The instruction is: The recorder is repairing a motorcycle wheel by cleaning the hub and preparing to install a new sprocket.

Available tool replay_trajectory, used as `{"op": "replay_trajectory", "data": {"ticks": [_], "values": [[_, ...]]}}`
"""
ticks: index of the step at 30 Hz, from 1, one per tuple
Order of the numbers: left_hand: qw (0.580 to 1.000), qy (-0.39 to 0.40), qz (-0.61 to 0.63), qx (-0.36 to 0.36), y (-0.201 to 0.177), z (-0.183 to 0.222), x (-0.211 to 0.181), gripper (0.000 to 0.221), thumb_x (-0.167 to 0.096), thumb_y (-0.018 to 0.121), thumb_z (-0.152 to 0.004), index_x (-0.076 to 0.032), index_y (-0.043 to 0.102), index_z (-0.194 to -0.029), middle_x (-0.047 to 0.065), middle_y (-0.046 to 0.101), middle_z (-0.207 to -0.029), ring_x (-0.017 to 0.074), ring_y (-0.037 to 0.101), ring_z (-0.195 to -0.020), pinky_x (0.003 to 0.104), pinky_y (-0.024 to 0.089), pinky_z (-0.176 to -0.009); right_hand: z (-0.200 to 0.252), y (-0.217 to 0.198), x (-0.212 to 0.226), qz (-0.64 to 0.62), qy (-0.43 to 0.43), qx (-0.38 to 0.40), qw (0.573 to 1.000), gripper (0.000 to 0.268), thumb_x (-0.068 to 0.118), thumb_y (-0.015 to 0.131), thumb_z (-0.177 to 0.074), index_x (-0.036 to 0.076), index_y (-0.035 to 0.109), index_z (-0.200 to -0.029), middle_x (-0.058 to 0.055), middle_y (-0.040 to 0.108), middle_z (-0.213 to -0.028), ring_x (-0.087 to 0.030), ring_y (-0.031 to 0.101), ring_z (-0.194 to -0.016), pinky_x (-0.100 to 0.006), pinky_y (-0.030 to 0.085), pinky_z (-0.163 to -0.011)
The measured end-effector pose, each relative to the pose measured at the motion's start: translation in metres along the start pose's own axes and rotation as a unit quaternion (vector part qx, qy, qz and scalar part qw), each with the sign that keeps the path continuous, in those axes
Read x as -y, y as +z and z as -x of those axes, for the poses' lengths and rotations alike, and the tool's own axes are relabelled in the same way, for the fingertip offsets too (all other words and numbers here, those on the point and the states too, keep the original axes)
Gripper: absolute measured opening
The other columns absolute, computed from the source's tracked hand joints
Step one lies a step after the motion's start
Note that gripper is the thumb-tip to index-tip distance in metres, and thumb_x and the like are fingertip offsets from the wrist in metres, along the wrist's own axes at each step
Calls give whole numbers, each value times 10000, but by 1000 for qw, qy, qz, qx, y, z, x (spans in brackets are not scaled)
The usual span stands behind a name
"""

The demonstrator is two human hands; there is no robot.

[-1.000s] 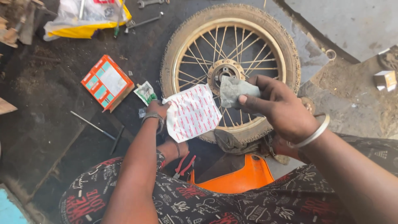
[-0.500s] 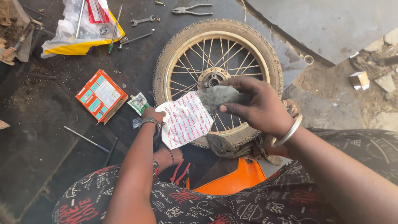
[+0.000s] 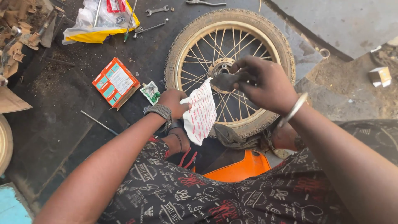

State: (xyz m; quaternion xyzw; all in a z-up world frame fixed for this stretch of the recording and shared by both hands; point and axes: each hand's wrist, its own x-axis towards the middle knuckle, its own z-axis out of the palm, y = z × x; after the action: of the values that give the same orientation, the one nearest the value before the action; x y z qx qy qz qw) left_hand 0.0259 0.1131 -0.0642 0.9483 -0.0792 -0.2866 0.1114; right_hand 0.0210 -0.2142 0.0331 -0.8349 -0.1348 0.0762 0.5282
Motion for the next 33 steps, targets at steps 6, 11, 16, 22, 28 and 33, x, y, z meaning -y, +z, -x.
{"op": "replay_trajectory", "data": {"ticks": [6,11,16,22,28,33], "values": [[983,-157,83,47,-16,3,-15,418,-260,748,-881,-16,687,-1215,208,769,-1004,270,789,-810,356,606,-818,-4,58,-74,-353,60,-2,934,159,97,696,-1009,57,675,-1161,-53,714,-1042,-152,705,-940,-356,632,-867],[980,-173,91,41,-33,-4,-14,337,-243,717,-924,33,733,-1116,206,768,-844,235,771,-702,333,609,-752,-10,92,-70,-481,314,-17,818,268,211,566,-1000,112,576,-1249,-67,724,-1013,-208,730,-842,-421,637,-764],[975,-179,128,32,-30,0,-6,307,-246,679,-952,34,756,-1053,189,762,-748,245,783,-664,344,624,-724,-15,150,-95,-593,330,-49,733,347,201,629,-1007,74,525,-1313,-77,688,-1102,-231,714,-954,-443,623,-836],[990,-94,74,-69,-6,-1,13,259,-240,752,-882,-15,772,-1008,213,747,-901,355,729,-912,437,560,-847,-21,203,-102,-615,258,-32,745,492,-11,685,-870,59,486,-1315,-89,690,-1126,-215,712,-1027,-415,623,-896],[982,-85,125,-113,-4,4,12,213,-178,721,-888,-17,658,-1012,221,727,-969,397,703,-971,467,552,-859,-21,231,-105,-510,242,-47,824,470,-8,720,-902,-66,525,-1325,-166,745,-1073,-221,745,-957,-367,613,-891],[983,-93,131,-94,-13,13,0,186,-159,646,-957,-20,593,-1067,222,719,-945,407,711,-939,486,561,-821,-27,250,-110,-429,165,-61,886,519,95,710,-967,-73,493,-1407,-161,755,-1027,-172,726,-913,-300,589,-783]]}}
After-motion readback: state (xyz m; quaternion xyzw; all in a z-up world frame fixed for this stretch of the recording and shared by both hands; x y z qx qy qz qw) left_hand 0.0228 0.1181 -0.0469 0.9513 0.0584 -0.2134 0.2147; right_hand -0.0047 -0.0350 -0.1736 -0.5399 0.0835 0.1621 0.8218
